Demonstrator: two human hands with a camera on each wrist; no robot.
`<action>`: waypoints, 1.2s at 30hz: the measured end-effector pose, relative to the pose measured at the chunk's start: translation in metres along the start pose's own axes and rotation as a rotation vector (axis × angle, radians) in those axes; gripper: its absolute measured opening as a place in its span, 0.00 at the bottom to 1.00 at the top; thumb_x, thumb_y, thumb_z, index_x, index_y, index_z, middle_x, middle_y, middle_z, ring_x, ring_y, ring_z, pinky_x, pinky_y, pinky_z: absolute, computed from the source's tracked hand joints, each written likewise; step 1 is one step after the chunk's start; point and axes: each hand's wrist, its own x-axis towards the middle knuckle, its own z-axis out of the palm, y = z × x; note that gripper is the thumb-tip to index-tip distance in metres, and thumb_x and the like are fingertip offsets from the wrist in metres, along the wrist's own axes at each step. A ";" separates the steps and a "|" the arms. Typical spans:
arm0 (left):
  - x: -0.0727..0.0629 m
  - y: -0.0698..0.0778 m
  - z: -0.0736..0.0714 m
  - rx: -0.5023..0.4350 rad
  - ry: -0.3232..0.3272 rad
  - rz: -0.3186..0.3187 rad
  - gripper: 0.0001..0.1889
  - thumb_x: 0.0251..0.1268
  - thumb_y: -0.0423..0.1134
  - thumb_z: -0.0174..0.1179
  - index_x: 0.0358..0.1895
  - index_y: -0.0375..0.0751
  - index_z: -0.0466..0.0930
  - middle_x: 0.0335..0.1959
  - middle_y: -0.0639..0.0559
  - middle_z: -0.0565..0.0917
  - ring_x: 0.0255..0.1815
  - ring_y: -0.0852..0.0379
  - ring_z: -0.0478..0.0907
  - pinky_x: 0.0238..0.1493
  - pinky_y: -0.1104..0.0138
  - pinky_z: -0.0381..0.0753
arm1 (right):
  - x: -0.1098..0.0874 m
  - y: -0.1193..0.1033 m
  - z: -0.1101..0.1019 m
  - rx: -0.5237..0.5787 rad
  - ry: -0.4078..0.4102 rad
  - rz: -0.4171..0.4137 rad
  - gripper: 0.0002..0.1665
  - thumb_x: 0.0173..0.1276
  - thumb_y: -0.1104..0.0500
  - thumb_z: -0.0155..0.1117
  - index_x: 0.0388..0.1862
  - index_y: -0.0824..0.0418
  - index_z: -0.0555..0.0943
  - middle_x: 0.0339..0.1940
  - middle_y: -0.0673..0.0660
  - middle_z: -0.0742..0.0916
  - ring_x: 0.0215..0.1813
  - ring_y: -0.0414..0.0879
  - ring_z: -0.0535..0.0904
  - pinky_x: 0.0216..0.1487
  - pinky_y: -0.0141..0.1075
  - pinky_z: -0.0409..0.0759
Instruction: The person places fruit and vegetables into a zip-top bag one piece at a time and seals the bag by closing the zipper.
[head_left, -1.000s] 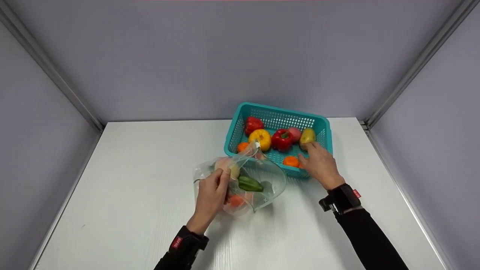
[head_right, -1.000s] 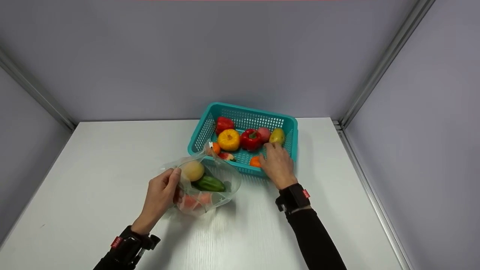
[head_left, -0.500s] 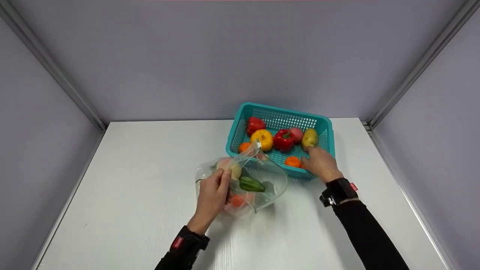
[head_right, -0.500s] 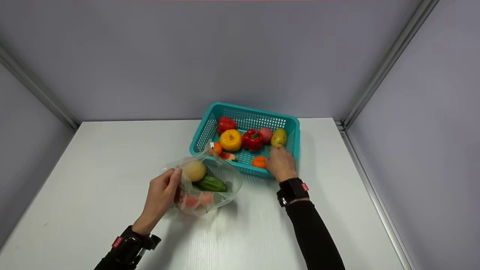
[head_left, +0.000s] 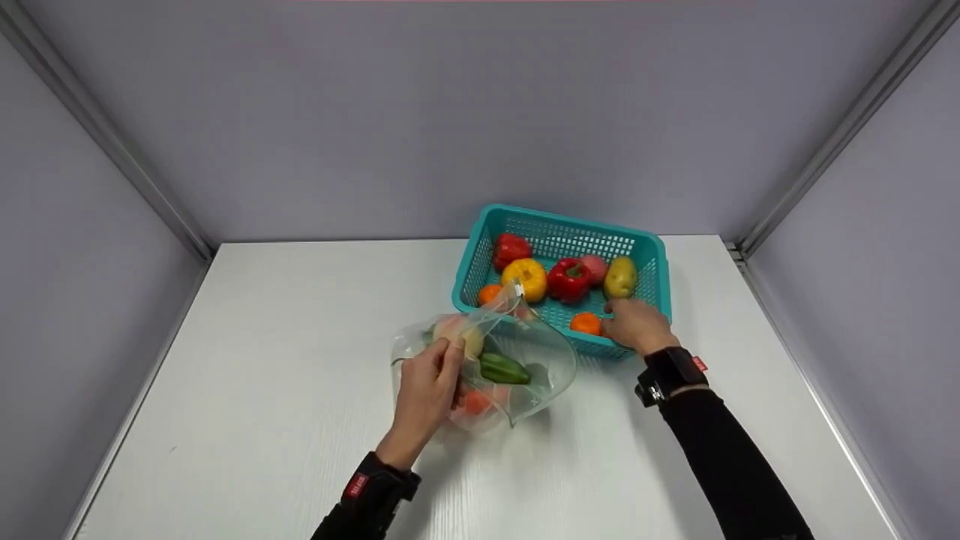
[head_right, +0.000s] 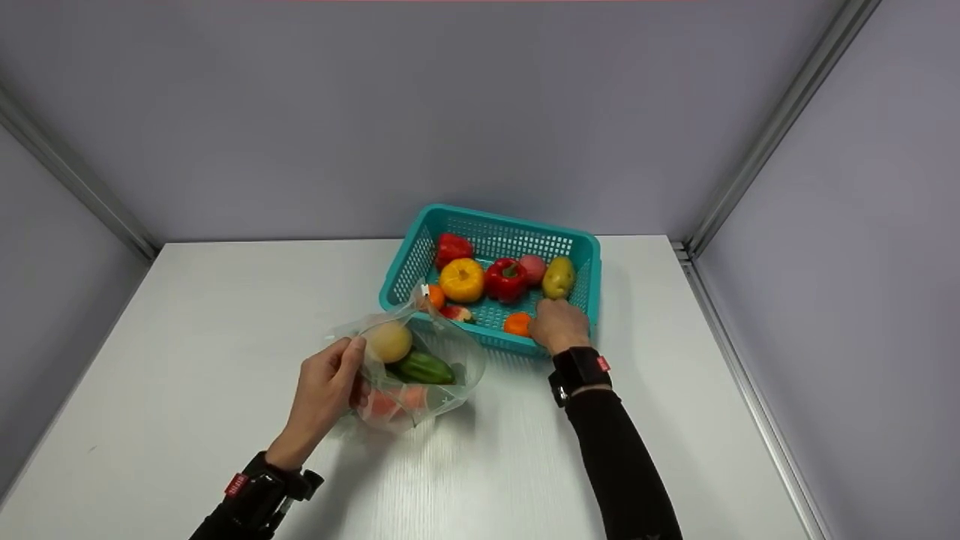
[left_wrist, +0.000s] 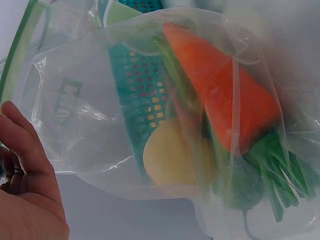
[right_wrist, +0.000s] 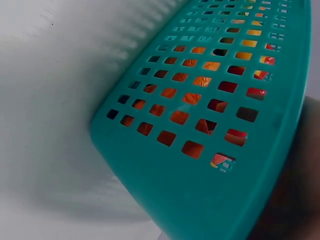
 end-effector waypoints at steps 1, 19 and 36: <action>0.000 0.001 0.000 0.000 0.001 0.001 0.23 0.84 0.46 0.51 0.24 0.42 0.71 0.11 0.54 0.75 0.09 0.62 0.73 0.10 0.67 0.75 | 0.001 0.000 0.000 -0.001 -0.009 0.002 0.27 0.77 0.54 0.57 0.68 0.70 0.77 0.65 0.73 0.80 0.61 0.68 0.77 0.62 0.63 0.75; -0.001 -0.001 0.000 0.013 0.018 -0.008 0.23 0.83 0.46 0.53 0.23 0.42 0.70 0.11 0.56 0.74 0.09 0.63 0.72 0.11 0.67 0.74 | 0.004 -0.003 -0.002 0.002 -0.111 0.002 0.26 0.77 0.54 0.62 0.64 0.71 0.79 0.62 0.71 0.83 0.56 0.64 0.79 0.60 0.59 0.79; -0.001 0.002 0.000 0.002 0.011 -0.005 0.23 0.84 0.46 0.52 0.23 0.42 0.70 0.11 0.56 0.74 0.09 0.63 0.72 0.11 0.67 0.75 | -0.001 -0.001 -0.011 0.069 0.007 -0.049 0.30 0.67 0.60 0.70 0.65 0.73 0.77 0.58 0.70 0.83 0.52 0.62 0.77 0.59 0.59 0.78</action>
